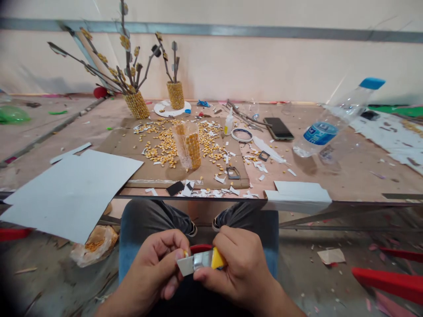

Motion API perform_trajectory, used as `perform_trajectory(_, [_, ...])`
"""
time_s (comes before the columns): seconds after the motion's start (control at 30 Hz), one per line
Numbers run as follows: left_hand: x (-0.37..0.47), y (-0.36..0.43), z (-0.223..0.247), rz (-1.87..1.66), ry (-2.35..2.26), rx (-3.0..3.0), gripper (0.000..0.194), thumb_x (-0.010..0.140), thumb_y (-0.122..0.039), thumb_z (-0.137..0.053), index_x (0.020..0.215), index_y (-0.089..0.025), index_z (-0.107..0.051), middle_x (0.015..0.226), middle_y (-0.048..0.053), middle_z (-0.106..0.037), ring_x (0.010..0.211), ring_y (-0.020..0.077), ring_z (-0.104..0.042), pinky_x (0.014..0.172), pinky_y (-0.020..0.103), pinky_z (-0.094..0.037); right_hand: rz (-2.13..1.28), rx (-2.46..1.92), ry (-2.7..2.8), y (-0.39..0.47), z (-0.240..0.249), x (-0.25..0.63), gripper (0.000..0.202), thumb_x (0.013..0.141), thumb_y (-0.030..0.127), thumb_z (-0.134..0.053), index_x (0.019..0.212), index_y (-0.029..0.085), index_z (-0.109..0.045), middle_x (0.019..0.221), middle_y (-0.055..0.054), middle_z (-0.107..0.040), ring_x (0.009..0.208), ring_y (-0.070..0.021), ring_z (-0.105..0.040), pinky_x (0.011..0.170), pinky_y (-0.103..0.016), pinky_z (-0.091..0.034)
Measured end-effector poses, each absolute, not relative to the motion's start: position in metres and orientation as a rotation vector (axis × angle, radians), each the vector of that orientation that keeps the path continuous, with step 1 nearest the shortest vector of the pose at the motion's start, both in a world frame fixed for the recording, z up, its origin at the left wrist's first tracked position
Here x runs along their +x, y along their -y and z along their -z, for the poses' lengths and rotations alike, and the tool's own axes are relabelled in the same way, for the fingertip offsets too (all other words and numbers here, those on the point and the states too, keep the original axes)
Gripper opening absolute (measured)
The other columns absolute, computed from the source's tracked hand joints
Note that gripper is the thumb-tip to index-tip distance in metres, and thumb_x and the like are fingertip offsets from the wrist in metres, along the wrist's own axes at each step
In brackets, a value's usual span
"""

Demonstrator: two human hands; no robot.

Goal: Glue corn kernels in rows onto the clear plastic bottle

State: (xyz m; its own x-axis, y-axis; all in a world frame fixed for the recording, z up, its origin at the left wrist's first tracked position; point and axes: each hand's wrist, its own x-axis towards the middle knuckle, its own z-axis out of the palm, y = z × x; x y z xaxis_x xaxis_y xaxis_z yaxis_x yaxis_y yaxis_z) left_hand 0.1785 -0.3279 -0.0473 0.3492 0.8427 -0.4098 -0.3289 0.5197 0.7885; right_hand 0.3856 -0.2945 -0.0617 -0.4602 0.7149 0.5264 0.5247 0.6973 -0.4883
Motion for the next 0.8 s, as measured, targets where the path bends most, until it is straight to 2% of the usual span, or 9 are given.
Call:
perform_trajectory(0.2, [0.18,0.327,0.047,-0.826,-0.957,0.68,0.057,0.082,-0.069,-0.083,0.083,-0.017,-0.061,0.053,-0.008,-0.052,0.037,0.0019,-0.039,0.036,0.011,-0.027,-0.39,-0.937,2.205,0.292,0.058,0.383,0.07,0.11,0.071,-0.031,0.064,0.021,-0.048,0.057,0.003,-0.047,0.049,-0.01,-0.045,0.051,-0.028,-0.028])
perform_trajectory(0.33, [0.178,0.326,0.047,-0.796,-0.937,0.685,0.056,0.082,-0.068,-0.083,0.085,-0.017,-0.062,0.054,-0.007,-0.054,0.036,0.0023,-0.04,0.035,0.011,-0.027,-0.417,-0.923,2.2,0.294,0.061,0.381,0.072,0.109,0.075,-0.028,0.064,0.022,-0.048,0.057,0.003,-0.047,0.049,-0.0105,-0.044,0.051,-0.029,-0.027])
perform_trajectory(0.5, [0.176,0.328,0.047,-0.777,-0.876,0.636,0.049,0.082,-0.06,-0.085,0.083,-0.016,-0.063,0.055,-0.005,-0.059,0.034,0.0013,-0.038,0.033,0.011,-0.027,-0.299,-1.156,2.023,0.287,0.074,0.392,0.063,0.108,0.068,-0.044,0.067,0.022,-0.051,0.06,0.004,-0.044,0.05,-0.0113,-0.043,0.053,-0.03,-0.027])
perform_trajectory(0.63, [0.179,0.326,0.048,-0.802,-0.897,0.619,0.046,0.083,-0.057,-0.085,0.083,-0.016,-0.064,0.057,-0.004,-0.061,0.035,0.0023,-0.041,0.033,0.011,-0.029,-0.51,-1.257,1.778,0.279,0.07,0.399,0.06,0.105,0.068,-0.053,0.067,0.023,-0.048,0.056,0.006,-0.039,0.046,-0.0105,-0.039,0.047,-0.027,-0.029])
perform_trajectory(0.7, [0.182,0.322,0.046,-0.833,-0.939,0.632,0.048,0.082,-0.058,-0.085,0.082,-0.016,-0.063,0.058,-0.004,-0.062,0.036,0.0022,-0.042,0.034,0.011,-0.031,-0.708,-1.152,1.722,0.279,0.061,0.396,0.055,0.103,0.067,-0.059,0.072,0.022,-0.055,0.058,0.006,-0.046,0.047,-0.0109,-0.043,0.045,-0.025,-0.034])
perform_trajectory(0.8, [0.186,0.315,0.042,-0.838,-1.03,0.673,0.049,0.081,-0.059,-0.085,0.08,-0.016,-0.062,0.059,-0.003,-0.063,0.037,0.0031,-0.045,0.036,0.012,-0.033,-0.889,-1.001,1.707,0.282,0.046,0.383,0.027,0.102,0.044,-0.07,0.089,0.02,-0.072,0.071,0.001,-0.067,0.057,-0.0132,-0.061,0.054,-0.023,-0.048])
